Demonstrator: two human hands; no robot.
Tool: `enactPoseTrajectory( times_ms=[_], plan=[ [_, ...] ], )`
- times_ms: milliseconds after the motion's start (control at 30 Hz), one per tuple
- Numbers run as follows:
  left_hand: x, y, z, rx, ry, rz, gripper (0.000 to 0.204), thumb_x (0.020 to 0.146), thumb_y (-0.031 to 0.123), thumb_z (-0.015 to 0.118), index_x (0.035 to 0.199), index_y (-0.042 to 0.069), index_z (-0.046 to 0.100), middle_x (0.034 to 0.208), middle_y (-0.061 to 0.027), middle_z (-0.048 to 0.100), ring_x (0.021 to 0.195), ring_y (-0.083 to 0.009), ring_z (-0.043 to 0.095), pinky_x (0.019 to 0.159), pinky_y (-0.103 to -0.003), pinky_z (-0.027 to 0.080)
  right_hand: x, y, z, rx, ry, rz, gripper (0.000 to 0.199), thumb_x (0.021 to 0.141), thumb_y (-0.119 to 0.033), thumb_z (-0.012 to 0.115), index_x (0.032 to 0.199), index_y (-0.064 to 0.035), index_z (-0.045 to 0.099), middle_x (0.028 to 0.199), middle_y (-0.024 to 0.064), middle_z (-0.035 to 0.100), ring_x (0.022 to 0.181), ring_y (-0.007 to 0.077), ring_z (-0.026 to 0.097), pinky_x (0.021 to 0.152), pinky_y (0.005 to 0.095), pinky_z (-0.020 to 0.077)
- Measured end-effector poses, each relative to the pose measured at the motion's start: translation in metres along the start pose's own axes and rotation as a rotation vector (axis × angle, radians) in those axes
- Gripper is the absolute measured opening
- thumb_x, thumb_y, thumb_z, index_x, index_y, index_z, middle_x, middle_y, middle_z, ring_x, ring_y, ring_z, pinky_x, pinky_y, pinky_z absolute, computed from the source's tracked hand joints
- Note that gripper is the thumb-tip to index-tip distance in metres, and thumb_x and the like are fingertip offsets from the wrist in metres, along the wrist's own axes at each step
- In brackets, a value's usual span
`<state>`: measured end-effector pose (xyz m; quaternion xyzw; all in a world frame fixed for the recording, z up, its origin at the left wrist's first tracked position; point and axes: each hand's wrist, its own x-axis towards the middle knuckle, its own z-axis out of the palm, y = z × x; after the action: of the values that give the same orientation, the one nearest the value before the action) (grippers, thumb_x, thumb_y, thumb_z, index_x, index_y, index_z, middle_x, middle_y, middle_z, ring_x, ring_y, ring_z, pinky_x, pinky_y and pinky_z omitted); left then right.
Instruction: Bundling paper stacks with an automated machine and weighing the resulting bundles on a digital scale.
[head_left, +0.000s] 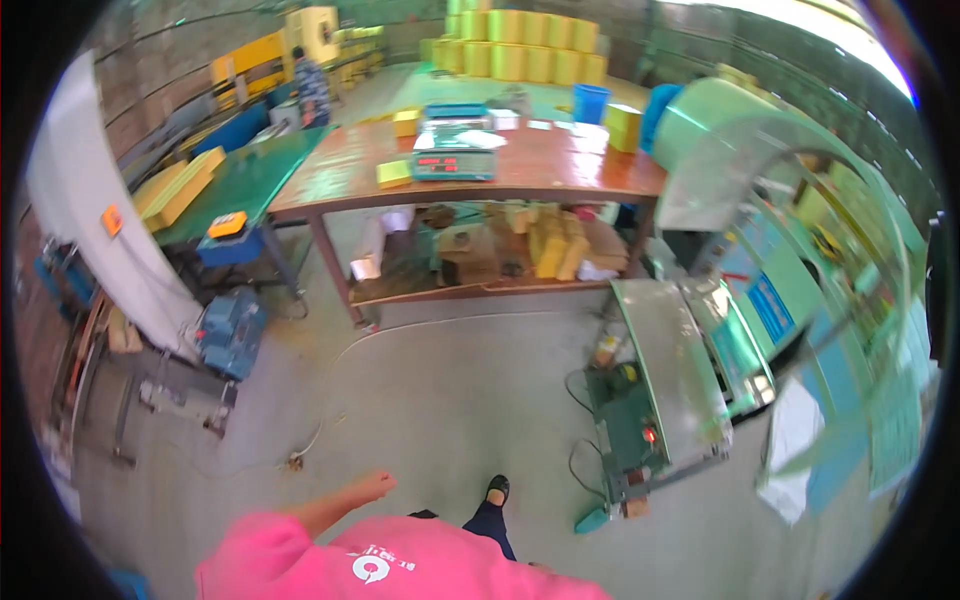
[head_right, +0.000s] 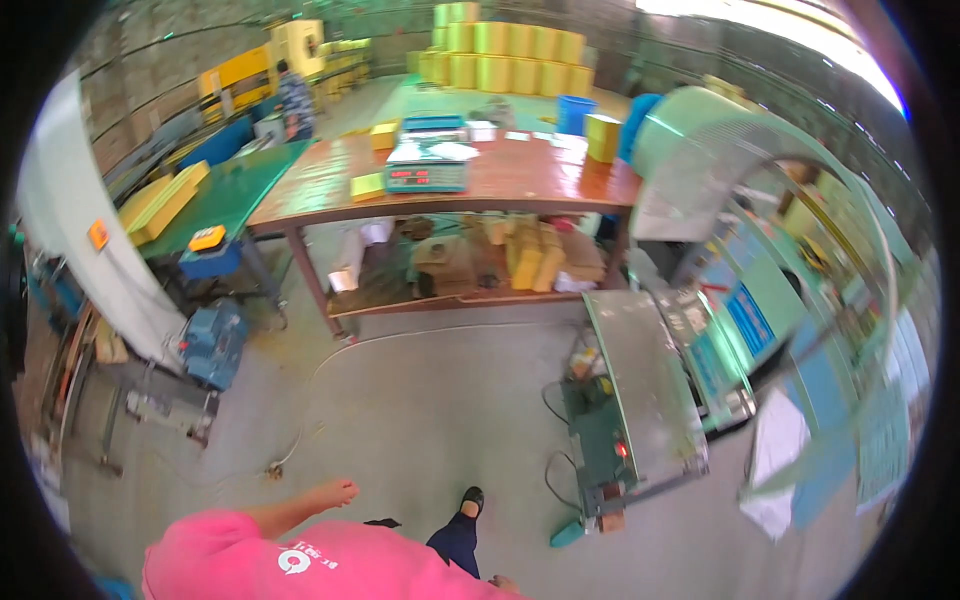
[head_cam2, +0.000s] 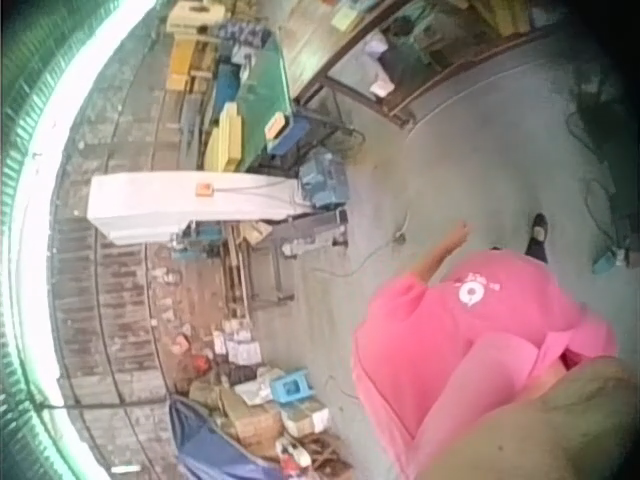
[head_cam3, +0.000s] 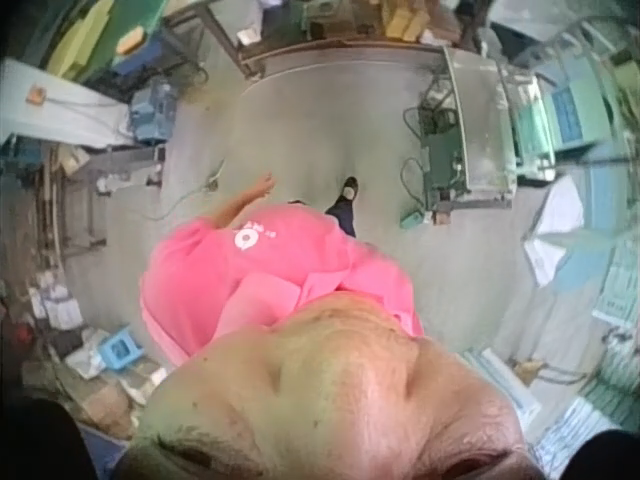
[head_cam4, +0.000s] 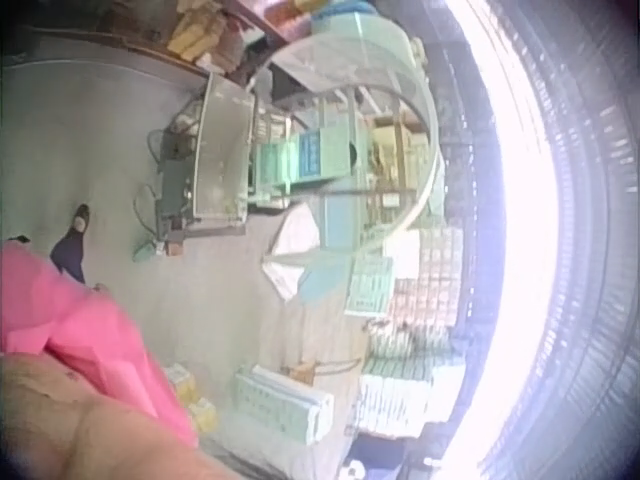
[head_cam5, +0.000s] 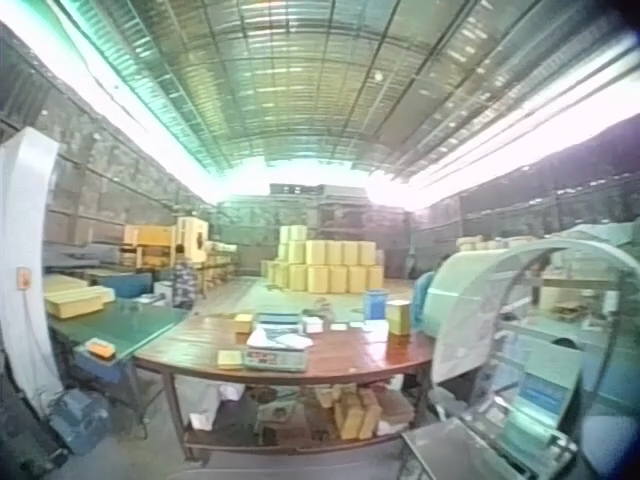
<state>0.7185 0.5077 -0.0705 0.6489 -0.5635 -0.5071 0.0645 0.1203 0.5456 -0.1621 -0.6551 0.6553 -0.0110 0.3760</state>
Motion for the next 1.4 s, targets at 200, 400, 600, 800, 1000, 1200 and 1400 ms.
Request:
enactPoseTrajectory(
  times_ms=[200,400,600,800,1000,1200,1400],
  plan=[
    [-0.016,-0.071,-0.003,-0.15,-0.022,-0.376,0.041,0.087,0.044,0.057,0.101,0.005,0.061,0.084,-0.0068,0.059,0.071,-0.0197,0.058,0.059,-0.036,0.049,0.275,-0.178,-0.128,-0.049,-0.298,-0.405,0.017,0.082,-0.02,0.064,0.092,-0.0074,0.07,0.085,0.0119,0.069,0.08,0.0255,0.067,0.07,0.0395,0.0532],
    [-0.05,-0.059,-0.003,-0.595,0.495,-0.65,0.041,0.089,0.041,0.057,0.102,0.003,0.062,0.087,-0.0102,0.065,0.074,-0.0215,0.064,0.057,-0.038,0.051,0.401,-0.345,-0.142,-0.051,-0.627,-0.614,0.018,0.081,-0.02,0.067,0.093,-0.0071,0.07,0.085,0.0109,0.069,0.08,0.0237,0.067,0.067,0.0391,0.0532],
    [-0.045,-0.161,-0.056,0.526,-0.114,-0.511,0.063,0.096,0.048,0.038,0.139,0.003,0.046,0.145,-0.0193,0.04,0.137,-0.0337,0.034,0.115,-0.043,0.022,0.338,-0.246,-0.111,0.534,-0.456,-0.241,0.019,0.08,-0.021,0.07,0.093,-0.0068,0.07,0.085,0.0099,0.069,0.081,0.022,0.067,0.064,0.0388,0.0532],
    [0.211,-0.074,-0.248,1.024,-0.274,0.038,0.047,0.096,0.041,0.044,0.119,0.002,0.057,0.117,-0.0193,0.054,0.111,-0.037,0.049,0.095,-0.048,0.037,0.343,-0.277,0.026,0.693,0.108,0.275,0.022,0.08,-0.025,0.059,0.087,-0.0076,0.069,0.086,0.0164,0.068,0.077,0.0303,0.065,0.067,0.0428,0.0512],
    [0.339,0.056,-0.315,1.226,-0.104,0.391,0.037,0.095,0.034,0.05,0.098,0.001,0.067,0.088,-0.0193,0.068,0.085,-0.0403,0.064,0.075,-0.052,0.051,0.241,-0.199,0.083,0.963,-0.013,0.437,0.023,0.078,-0.027,0.063,0.09,-0.0095,0.071,0.09,0.0094,0.071,0.075,0.0265,0.067,0.063,0.0421,0.0537],
    [0.421,0.41,-0.11,1.145,-0.03,0.87,0.039,0.089,0.031,0.057,0.111,0.0,0.061,0.104,-0.0271,0.062,0.1,-0.0448,0.058,0.085,-0.052,0.047,0.068,-0.069,0.113,1.167,0.817,1.368,0.039,0.086,-0.017,0.05,0.122,-0.0095,0.062,0.094,0.0167,0.071,0.085,0.0327,0.069,0.073,0.0436,0.0544],
    [0.271,0.546,0.206,0.974,-0.381,1.353,0.069,0.082,0.026,0.071,0.14,0.002,0.043,0.146,-0.0257,0.039,0.136,-0.0407,0.035,0.112,-0.047,0.031,-0.01,0.037,0.084,1.812,1.256,1.196,0.055,0.087,-0.004,0.049,0.141,-0.0129,0.044,0.079,0.0111,0.064,0.058,0.0197,0.063,0.047,0.0333,0.0501]
  ],
)
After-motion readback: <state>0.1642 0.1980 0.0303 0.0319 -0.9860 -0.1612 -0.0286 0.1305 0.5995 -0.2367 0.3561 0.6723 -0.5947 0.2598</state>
